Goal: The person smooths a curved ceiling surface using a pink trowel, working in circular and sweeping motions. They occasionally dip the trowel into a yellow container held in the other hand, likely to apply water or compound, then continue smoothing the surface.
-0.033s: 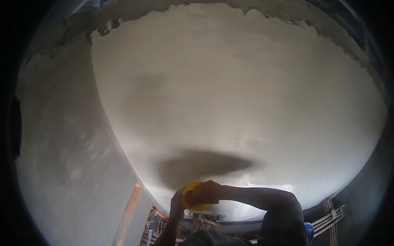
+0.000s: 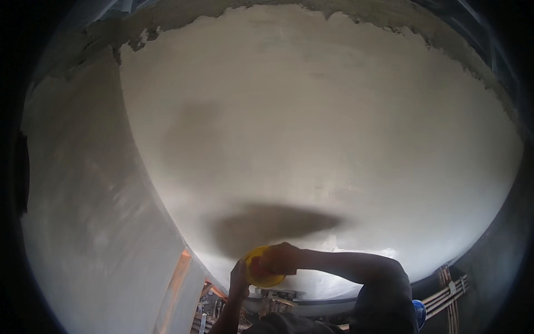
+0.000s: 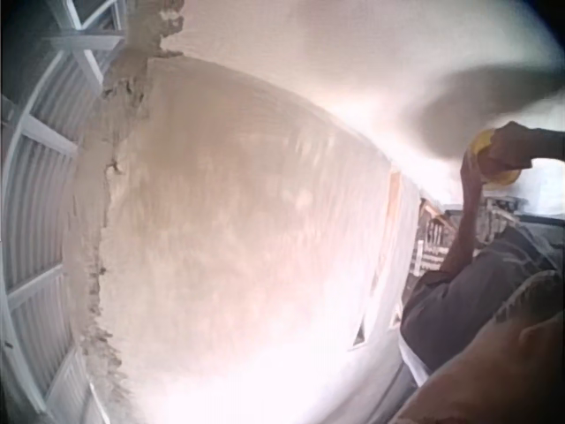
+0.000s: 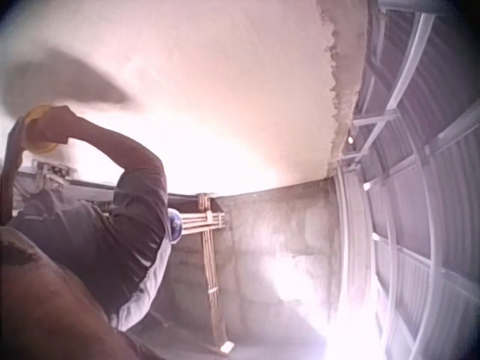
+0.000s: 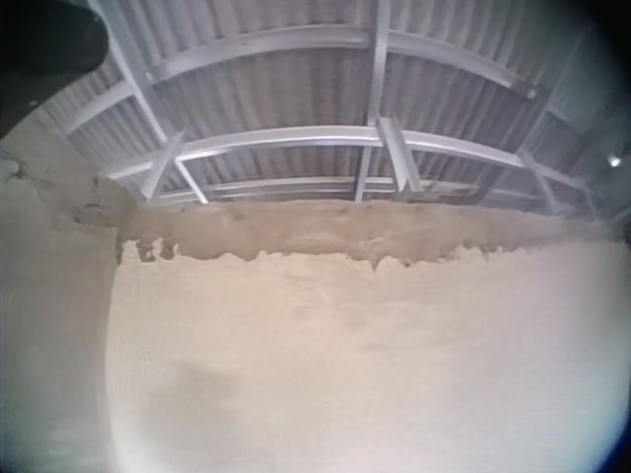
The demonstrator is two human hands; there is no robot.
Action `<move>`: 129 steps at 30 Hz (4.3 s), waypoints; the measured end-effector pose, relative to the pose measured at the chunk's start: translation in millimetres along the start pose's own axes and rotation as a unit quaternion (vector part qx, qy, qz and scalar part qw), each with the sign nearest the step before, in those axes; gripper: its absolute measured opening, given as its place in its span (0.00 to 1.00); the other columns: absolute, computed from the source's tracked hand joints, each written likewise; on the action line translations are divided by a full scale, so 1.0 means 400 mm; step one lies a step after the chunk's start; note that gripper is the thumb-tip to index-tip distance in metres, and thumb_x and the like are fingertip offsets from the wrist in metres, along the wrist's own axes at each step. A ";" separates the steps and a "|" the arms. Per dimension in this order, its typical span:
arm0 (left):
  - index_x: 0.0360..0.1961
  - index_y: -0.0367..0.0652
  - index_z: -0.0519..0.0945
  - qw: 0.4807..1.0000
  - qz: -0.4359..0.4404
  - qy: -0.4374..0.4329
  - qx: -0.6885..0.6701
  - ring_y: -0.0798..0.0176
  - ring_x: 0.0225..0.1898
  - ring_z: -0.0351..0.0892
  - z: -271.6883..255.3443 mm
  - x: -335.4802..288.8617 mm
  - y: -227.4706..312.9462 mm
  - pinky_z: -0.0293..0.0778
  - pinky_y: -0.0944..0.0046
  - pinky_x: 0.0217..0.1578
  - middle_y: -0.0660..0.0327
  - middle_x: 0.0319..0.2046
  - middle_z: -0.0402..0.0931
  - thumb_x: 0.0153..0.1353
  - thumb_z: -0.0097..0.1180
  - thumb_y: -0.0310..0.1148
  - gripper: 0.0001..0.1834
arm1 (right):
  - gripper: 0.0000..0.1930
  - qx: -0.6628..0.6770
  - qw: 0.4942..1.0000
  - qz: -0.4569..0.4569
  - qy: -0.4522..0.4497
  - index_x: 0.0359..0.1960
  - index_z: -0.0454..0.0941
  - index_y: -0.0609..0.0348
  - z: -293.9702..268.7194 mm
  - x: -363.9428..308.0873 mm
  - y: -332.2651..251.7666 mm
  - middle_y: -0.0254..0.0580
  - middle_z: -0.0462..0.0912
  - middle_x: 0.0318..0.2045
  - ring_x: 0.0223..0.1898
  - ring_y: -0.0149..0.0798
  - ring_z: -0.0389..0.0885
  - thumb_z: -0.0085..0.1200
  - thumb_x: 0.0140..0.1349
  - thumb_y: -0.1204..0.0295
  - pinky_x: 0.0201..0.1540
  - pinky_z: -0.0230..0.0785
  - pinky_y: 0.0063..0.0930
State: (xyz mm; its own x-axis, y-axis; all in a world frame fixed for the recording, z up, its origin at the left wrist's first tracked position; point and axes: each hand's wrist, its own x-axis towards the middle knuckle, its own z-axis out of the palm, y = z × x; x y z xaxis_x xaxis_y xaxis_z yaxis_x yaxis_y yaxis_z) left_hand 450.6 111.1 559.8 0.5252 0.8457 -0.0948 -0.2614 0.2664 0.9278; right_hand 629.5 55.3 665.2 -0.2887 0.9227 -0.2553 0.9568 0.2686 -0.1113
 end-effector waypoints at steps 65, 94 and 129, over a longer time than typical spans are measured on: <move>0.63 0.37 0.69 0.999 -0.023 -0.037 -0.033 0.58 0.54 0.76 -0.021 0.093 -0.029 0.76 0.56 0.51 0.54 0.55 0.74 0.75 0.41 0.50 0.28 | 0.07 -0.061 0.978 -0.056 0.189 0.36 0.83 0.52 -0.050 -0.074 0.082 0.41 0.85 0.43 0.38 0.48 0.86 0.54 0.64 0.67 0.35 0.81 0.40; 0.60 0.37 0.72 0.998 -0.027 0.004 -0.049 0.62 0.50 0.79 0.010 0.079 -0.006 0.77 0.61 0.48 0.56 0.50 0.77 0.76 0.39 0.46 0.24 | 0.15 -0.440 0.688 0.040 0.576 0.43 0.83 0.52 -0.795 -0.165 0.205 0.40 0.83 0.42 0.38 0.45 0.83 0.62 0.51 0.73 0.35 0.78 0.35; 0.63 0.40 0.69 0.998 -0.043 -0.034 -0.039 0.57 0.54 0.78 -0.046 0.100 -0.029 0.80 0.56 0.47 0.54 0.55 0.75 0.75 0.41 0.52 0.28 | 0.12 -0.401 0.582 0.115 0.698 0.39 0.81 0.52 -0.776 -0.295 0.268 0.41 0.79 0.31 0.35 0.46 0.81 0.63 0.51 0.72 0.36 0.76 0.39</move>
State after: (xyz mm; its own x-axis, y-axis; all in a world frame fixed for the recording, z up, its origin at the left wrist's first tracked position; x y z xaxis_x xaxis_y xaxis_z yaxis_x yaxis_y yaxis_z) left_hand 459.8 150.2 538.7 0.6012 0.7857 -0.1456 -0.2746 0.3742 0.8857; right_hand 776.8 61.3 981.5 -0.3774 0.1340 0.9163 0.8343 -0.3801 0.3993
